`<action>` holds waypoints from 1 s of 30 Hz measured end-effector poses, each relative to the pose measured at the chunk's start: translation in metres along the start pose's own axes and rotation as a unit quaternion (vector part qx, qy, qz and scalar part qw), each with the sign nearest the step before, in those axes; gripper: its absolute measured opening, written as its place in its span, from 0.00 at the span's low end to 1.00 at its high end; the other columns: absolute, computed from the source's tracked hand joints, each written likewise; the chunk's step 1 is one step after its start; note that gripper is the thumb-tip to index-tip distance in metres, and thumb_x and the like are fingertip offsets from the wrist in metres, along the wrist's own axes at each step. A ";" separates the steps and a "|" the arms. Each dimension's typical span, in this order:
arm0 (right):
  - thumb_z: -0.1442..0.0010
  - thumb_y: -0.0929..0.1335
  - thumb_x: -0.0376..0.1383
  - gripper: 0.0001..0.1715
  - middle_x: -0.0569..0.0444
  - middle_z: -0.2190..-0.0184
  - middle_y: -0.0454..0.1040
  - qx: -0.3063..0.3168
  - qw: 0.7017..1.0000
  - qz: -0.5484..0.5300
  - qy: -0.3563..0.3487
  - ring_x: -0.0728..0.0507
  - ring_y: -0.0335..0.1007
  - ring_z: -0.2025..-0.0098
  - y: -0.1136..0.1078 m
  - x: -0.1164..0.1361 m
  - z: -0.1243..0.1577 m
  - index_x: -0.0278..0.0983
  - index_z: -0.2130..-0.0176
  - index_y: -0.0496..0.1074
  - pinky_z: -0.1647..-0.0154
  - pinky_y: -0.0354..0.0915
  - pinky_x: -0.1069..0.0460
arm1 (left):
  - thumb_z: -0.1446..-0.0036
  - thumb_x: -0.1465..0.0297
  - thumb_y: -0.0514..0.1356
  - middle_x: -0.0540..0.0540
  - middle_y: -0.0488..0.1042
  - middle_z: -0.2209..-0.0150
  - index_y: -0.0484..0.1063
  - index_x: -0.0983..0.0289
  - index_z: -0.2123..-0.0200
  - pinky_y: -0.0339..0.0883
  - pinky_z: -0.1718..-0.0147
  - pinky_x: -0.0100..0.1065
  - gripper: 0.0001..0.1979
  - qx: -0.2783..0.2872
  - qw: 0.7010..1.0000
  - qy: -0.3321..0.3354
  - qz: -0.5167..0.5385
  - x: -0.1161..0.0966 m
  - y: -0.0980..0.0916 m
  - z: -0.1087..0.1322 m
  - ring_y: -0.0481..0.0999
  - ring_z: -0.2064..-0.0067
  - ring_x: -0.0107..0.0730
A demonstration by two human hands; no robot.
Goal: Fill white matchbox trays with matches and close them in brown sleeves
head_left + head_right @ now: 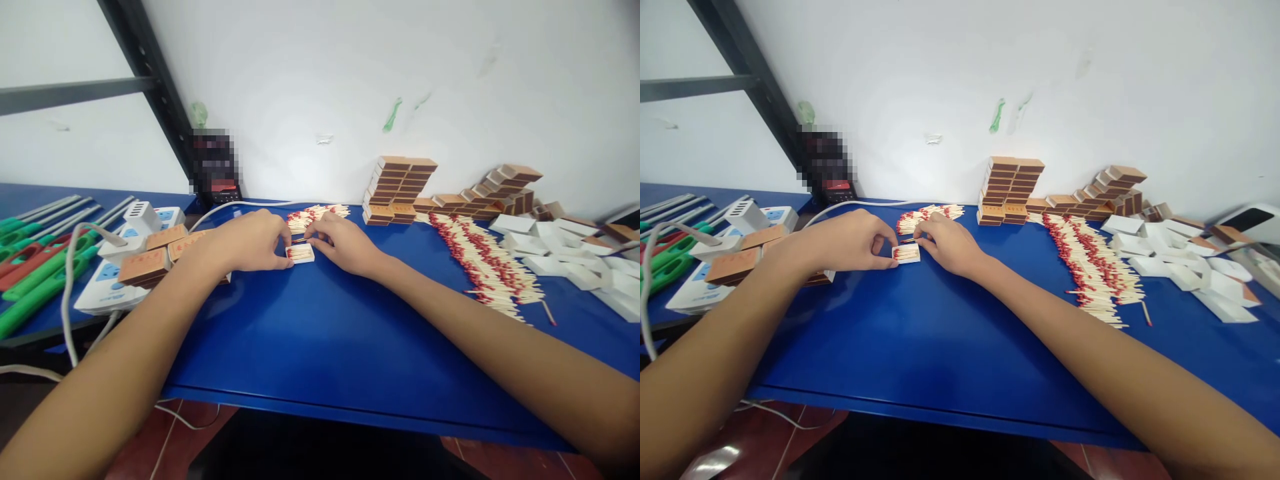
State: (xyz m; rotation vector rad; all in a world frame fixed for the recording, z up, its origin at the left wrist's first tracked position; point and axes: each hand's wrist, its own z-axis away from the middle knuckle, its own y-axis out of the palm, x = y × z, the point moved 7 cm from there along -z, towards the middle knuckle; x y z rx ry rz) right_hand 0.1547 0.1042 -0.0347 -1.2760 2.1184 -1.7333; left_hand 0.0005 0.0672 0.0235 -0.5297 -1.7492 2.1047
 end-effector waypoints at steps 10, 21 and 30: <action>0.27 0.71 0.37 0.08 0.50 0.58 0.73 0.012 0.998 0.028 0.051 0.43 0.67 0.61 -0.006 -0.004 0.002 0.38 0.61 0.73 0.58 0.59 0.49 | 0.41 0.57 0.69 0.54 0.83 0.65 0.86 0.59 0.55 0.59 0.71 0.36 0.15 0.002 1.000 -0.005 0.006 -0.001 -0.002 0.001 0.77 0.68 0.37; 0.27 0.71 0.38 0.08 0.50 0.58 0.72 0.025 0.999 0.010 -0.024 0.43 0.66 0.60 -0.013 0.021 0.005 0.38 0.60 0.73 0.59 0.59 0.49 | 0.40 0.56 0.68 0.55 0.84 0.64 0.86 0.60 0.54 0.60 0.70 0.36 0.17 -0.002 1.000 0.004 -0.005 -0.003 -0.001 0.000 0.79 0.67 0.39; 0.24 0.66 0.36 0.09 0.49 0.57 0.73 0.004 1.000 -0.015 -0.018 0.41 0.69 0.58 -0.005 0.022 0.005 0.37 0.54 0.77 0.55 0.62 0.48 | 0.40 0.55 0.68 0.55 0.84 0.62 0.85 0.59 0.52 0.60 0.69 0.36 0.18 -0.008 1.000 0.005 -0.001 0.000 -0.002 0.001 0.79 0.66 0.38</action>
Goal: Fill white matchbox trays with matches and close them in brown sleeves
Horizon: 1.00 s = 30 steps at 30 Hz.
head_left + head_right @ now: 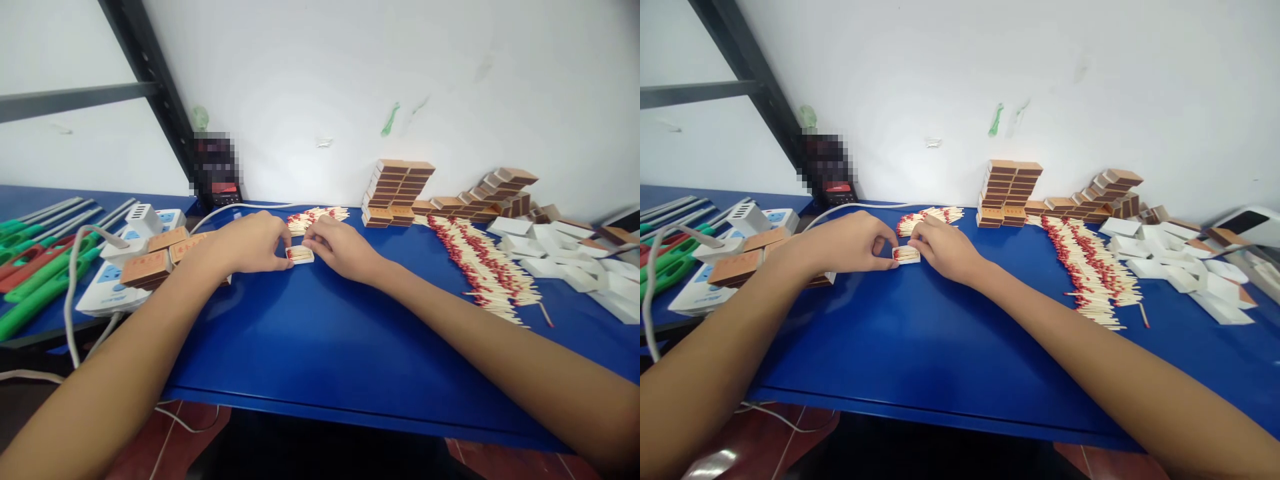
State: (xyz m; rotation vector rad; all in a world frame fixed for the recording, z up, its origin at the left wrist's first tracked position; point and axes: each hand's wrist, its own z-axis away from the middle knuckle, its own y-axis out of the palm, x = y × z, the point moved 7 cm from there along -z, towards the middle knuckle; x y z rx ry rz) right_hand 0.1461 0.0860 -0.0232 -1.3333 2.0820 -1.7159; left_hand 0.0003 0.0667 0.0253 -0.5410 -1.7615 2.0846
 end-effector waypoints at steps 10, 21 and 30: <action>0.23 0.63 0.35 0.21 0.43 0.50 0.73 0.010 0.997 0.079 0.023 0.37 0.71 0.52 0.008 -0.012 -0.002 0.39 0.38 0.79 0.52 0.64 0.45 | 0.40 0.55 0.67 0.56 0.84 0.62 0.86 0.58 0.50 0.61 0.68 0.36 0.19 0.008 1.000 -0.018 -0.008 0.005 0.002 0.000 0.79 0.64 0.40; 0.25 0.66 0.33 0.12 0.47 0.54 0.73 -0.003 0.998 0.053 0.032 0.40 0.71 0.56 0.005 -0.012 -0.002 0.38 0.48 0.78 0.54 0.63 0.47 | 0.40 0.56 0.68 0.55 0.84 0.63 0.86 0.58 0.52 0.60 0.69 0.35 0.18 0.012 1.000 -0.014 -0.009 0.004 0.001 0.000 0.79 0.65 0.39; 0.27 0.67 0.32 0.06 0.49 0.57 0.73 -0.005 0.999 0.031 0.030 0.41 0.69 0.59 0.006 -0.016 -0.004 0.38 0.55 0.76 0.57 0.61 0.48 | 0.40 0.56 0.68 0.55 0.84 0.64 0.86 0.58 0.52 0.61 0.67 0.36 0.17 0.015 1.000 -0.008 -0.009 -0.001 0.000 0.001 0.79 0.66 0.39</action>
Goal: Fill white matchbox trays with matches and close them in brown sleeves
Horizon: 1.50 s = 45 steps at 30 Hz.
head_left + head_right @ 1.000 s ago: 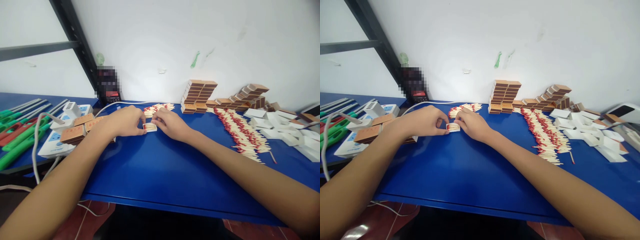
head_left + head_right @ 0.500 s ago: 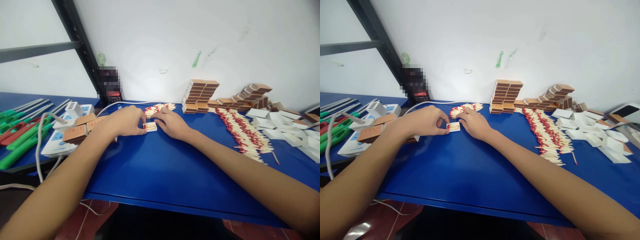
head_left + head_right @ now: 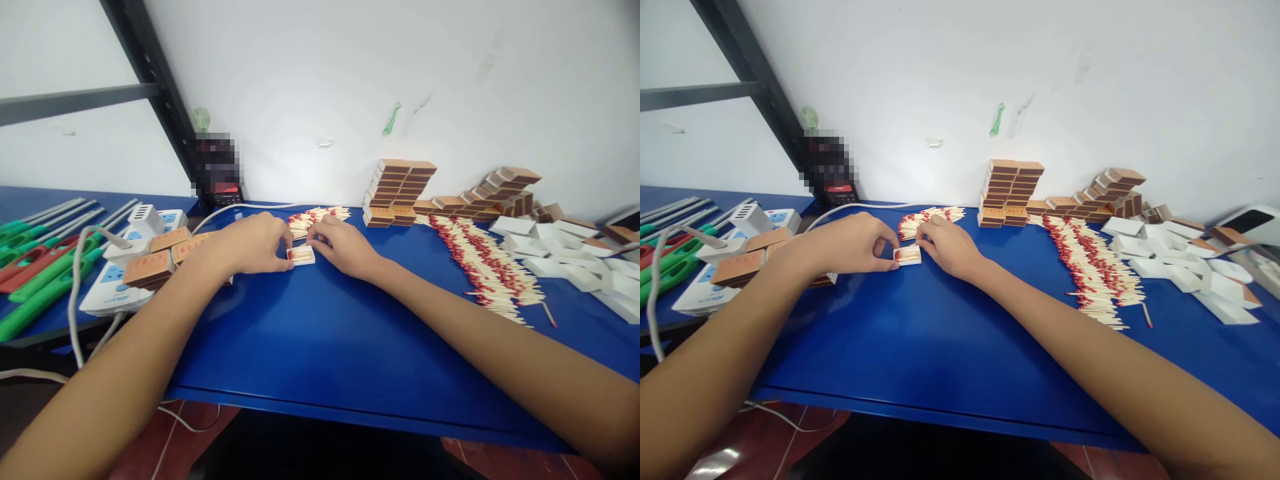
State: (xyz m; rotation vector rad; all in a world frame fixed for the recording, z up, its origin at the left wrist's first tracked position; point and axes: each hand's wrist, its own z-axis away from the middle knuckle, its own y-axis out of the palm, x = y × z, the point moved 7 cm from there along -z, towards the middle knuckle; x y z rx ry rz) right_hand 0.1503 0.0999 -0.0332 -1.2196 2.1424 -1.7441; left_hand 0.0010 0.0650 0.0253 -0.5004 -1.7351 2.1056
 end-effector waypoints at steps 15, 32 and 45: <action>0.24 0.67 0.36 0.05 0.48 0.55 0.73 0.036 0.999 0.016 -0.008 0.42 0.68 0.60 -0.014 0.009 0.006 0.39 0.56 0.72 0.59 0.60 0.48 | 0.40 0.56 0.67 0.55 0.83 0.63 0.86 0.59 0.53 0.59 0.69 0.37 0.17 -0.011 1.000 0.018 0.015 -0.002 0.004 -0.002 0.77 0.67 0.38; 0.22 0.64 0.37 0.22 0.43 0.48 0.73 0.041 0.997 0.061 0.007 0.38 0.72 0.53 0.003 0.007 0.003 0.43 0.35 0.77 0.55 0.64 0.46 | 0.42 0.58 0.71 0.53 0.82 0.66 0.87 0.58 0.54 0.60 0.69 0.35 0.16 -0.004 1.000 0.016 0.015 0.001 0.001 -0.001 0.78 0.65 0.37; 0.25 0.66 0.35 0.14 0.46 0.51 0.74 0.014 0.999 0.028 0.006 0.39 0.73 0.54 0.003 0.004 0.003 0.39 0.45 0.78 0.53 0.65 0.46 | 0.40 0.57 0.70 0.52 0.82 0.66 0.87 0.58 0.54 0.59 0.68 0.36 0.15 -0.003 1.000 0.016 0.016 0.002 0.003 -0.002 0.77 0.66 0.37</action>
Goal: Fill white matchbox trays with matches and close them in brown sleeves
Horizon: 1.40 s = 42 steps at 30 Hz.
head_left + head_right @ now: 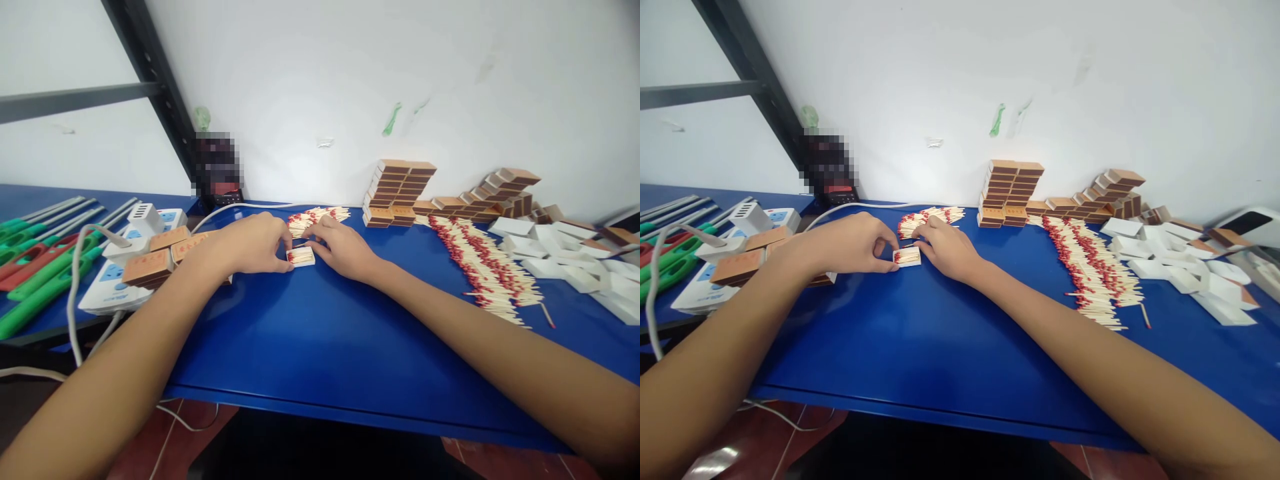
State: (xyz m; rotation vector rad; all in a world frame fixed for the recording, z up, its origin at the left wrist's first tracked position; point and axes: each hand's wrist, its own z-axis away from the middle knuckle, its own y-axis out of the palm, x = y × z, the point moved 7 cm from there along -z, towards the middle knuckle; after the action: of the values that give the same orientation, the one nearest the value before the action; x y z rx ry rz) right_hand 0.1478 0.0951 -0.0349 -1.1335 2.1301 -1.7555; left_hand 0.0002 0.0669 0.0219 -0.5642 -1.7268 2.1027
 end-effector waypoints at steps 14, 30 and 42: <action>0.27 0.67 0.30 0.06 0.48 0.54 0.74 0.044 0.999 -0.005 0.028 0.41 0.72 0.55 0.000 0.000 -0.004 0.37 0.54 0.74 0.55 0.62 0.49 | 0.40 0.57 0.69 0.55 0.83 0.64 0.87 0.58 0.52 0.59 0.68 0.36 0.17 -0.004 1.000 0.005 -0.008 -0.003 0.001 0.000 0.77 0.66 0.38; 0.24 0.64 0.35 0.09 0.48 0.55 0.74 -0.014 0.998 -0.041 -0.033 0.41 0.70 0.56 -0.013 0.016 0.004 0.38 0.54 0.75 0.55 0.62 0.48 | 0.40 0.58 0.68 0.55 0.84 0.61 0.86 0.59 0.52 0.62 0.67 0.36 0.17 -0.003 1.000 -0.008 -0.013 -0.001 -0.001 0.001 0.80 0.65 0.39; 0.28 0.67 0.30 0.06 0.48 0.56 0.75 0.002 0.999 -0.034 0.034 0.41 0.72 0.55 0.002 -0.001 -0.005 0.37 0.57 0.75 0.53 0.64 0.48 | 0.39 0.57 0.68 0.56 0.85 0.61 0.86 0.58 0.50 0.62 0.66 0.36 0.18 0.004 1.000 -0.007 -0.016 -0.001 0.000 0.001 0.80 0.63 0.40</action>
State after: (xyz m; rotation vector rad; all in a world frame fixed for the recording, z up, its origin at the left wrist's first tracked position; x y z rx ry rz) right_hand 0.1449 0.0994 -0.0353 -1.1763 2.1481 -1.8525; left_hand 0.0005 0.0658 0.0224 -0.5174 -1.7240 2.0957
